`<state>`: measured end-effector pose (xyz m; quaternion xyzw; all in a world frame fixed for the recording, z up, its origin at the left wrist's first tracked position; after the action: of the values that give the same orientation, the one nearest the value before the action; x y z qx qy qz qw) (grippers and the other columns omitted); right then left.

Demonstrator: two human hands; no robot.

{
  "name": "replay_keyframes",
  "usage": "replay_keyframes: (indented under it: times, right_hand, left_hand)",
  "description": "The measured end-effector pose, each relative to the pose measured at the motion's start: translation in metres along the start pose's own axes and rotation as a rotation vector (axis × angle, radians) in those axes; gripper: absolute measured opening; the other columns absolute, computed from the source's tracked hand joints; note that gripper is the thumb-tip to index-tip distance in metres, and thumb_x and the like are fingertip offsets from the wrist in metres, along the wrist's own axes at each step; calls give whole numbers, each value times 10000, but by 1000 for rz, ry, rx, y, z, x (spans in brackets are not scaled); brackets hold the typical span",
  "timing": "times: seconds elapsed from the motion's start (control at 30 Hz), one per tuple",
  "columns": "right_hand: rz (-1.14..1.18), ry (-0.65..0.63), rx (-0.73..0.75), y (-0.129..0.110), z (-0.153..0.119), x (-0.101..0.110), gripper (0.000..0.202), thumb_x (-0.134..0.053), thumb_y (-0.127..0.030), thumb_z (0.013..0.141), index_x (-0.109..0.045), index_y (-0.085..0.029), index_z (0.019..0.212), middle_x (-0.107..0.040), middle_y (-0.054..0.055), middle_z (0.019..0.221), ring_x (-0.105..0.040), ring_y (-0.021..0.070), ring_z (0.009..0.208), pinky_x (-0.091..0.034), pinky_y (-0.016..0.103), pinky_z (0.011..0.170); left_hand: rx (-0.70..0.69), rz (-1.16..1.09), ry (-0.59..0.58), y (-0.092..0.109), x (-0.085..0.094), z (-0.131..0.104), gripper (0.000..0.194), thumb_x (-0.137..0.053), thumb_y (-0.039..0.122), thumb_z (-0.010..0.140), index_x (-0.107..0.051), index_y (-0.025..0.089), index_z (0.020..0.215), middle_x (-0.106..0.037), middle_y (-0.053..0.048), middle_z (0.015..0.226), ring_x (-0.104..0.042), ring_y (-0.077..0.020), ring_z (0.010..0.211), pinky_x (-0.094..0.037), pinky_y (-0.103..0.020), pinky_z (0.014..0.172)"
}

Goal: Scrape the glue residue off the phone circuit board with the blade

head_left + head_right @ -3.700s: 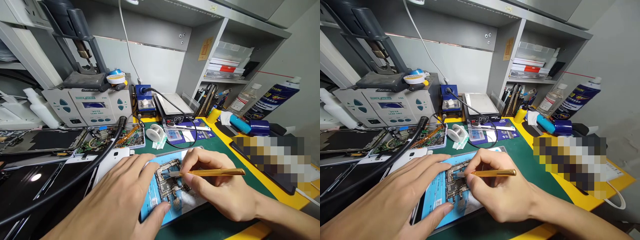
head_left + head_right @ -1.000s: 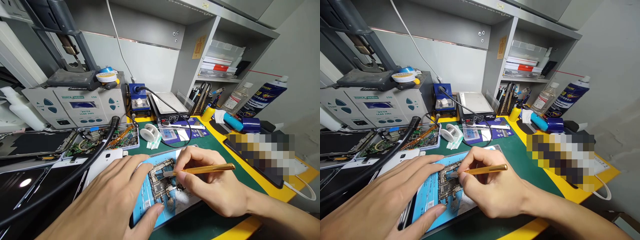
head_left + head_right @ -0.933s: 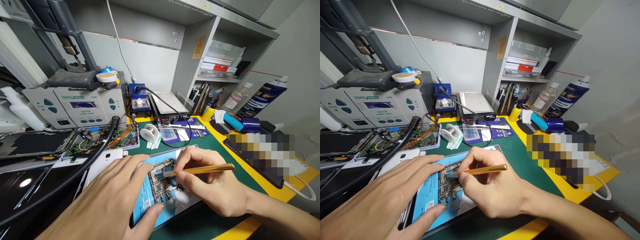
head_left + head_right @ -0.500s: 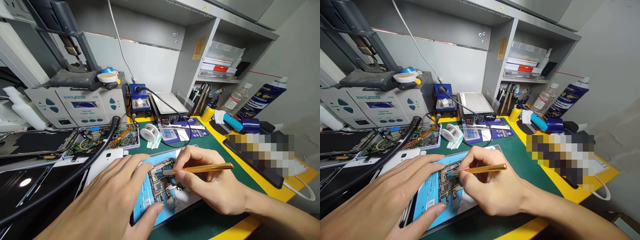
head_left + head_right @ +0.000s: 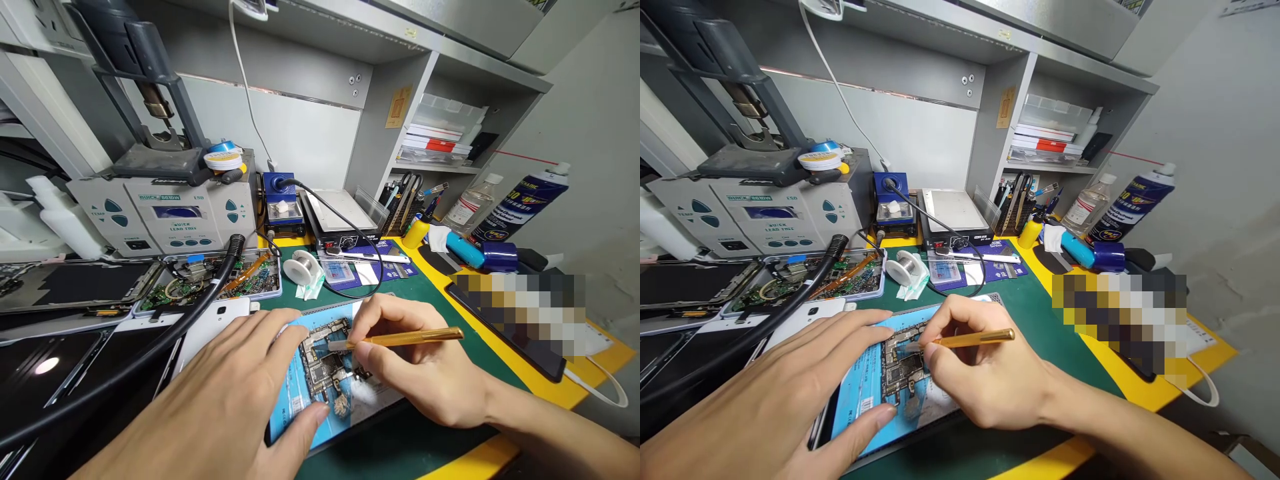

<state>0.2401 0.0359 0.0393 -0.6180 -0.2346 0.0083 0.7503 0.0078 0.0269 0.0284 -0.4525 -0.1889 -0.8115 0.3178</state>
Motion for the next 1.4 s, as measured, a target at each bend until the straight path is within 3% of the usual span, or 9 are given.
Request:
replay_keyframes:
  times: [0.43,0.8,1.23,1.4]
  right_hand:
    - [2,0,7,2,-2,0,134,-745,-235,966,-665,-212,861,-636,-11,714,-514,148,594,-432,269,562]
    - [-3,-15,15,-1,-2,0,115,-750,-203,961,-671,-213,878,-638,-16,709,-520,141,589,-431,252,554]
    - [-21,0,14,1,-3,-1,121,-754,-209,962,-674,-211,871,-648,-4,723,-521,147,606,-433,256,556]
    - [-38,-3,20,0,-2,0,134,-747,-223,982,-672,-216,871,-648,-6,710,-527,147,597,-434,252,547]
  left_hand:
    - [-15,12,4,3,-2,-3,406,-684,392,881,-734,234,1251,-906,-81,1198,-913,-335,1016,-791,-498,764]
    - [44,-67,-35,0,-1,1,284,-692,371,875,-749,252,1127,-898,-115,1152,-903,-388,966,-783,-576,761]
    - [46,-95,-51,1,-1,3,258,-673,363,910,-749,245,1127,-889,-128,1165,-897,-382,971,-773,-532,726]
    - [103,-150,-85,0,-4,-3,313,-682,392,919,-778,260,1187,-875,-114,1227,-879,-375,1049,-763,-522,837]
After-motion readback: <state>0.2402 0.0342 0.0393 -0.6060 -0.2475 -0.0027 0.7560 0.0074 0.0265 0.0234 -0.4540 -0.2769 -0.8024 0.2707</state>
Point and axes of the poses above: each hand's wrist, its own z-axis towards the middle knuckle, its own x-axis out of the back of the hand, y = z × x, the point moved 3 cm from there along z, towards the middle knuckle
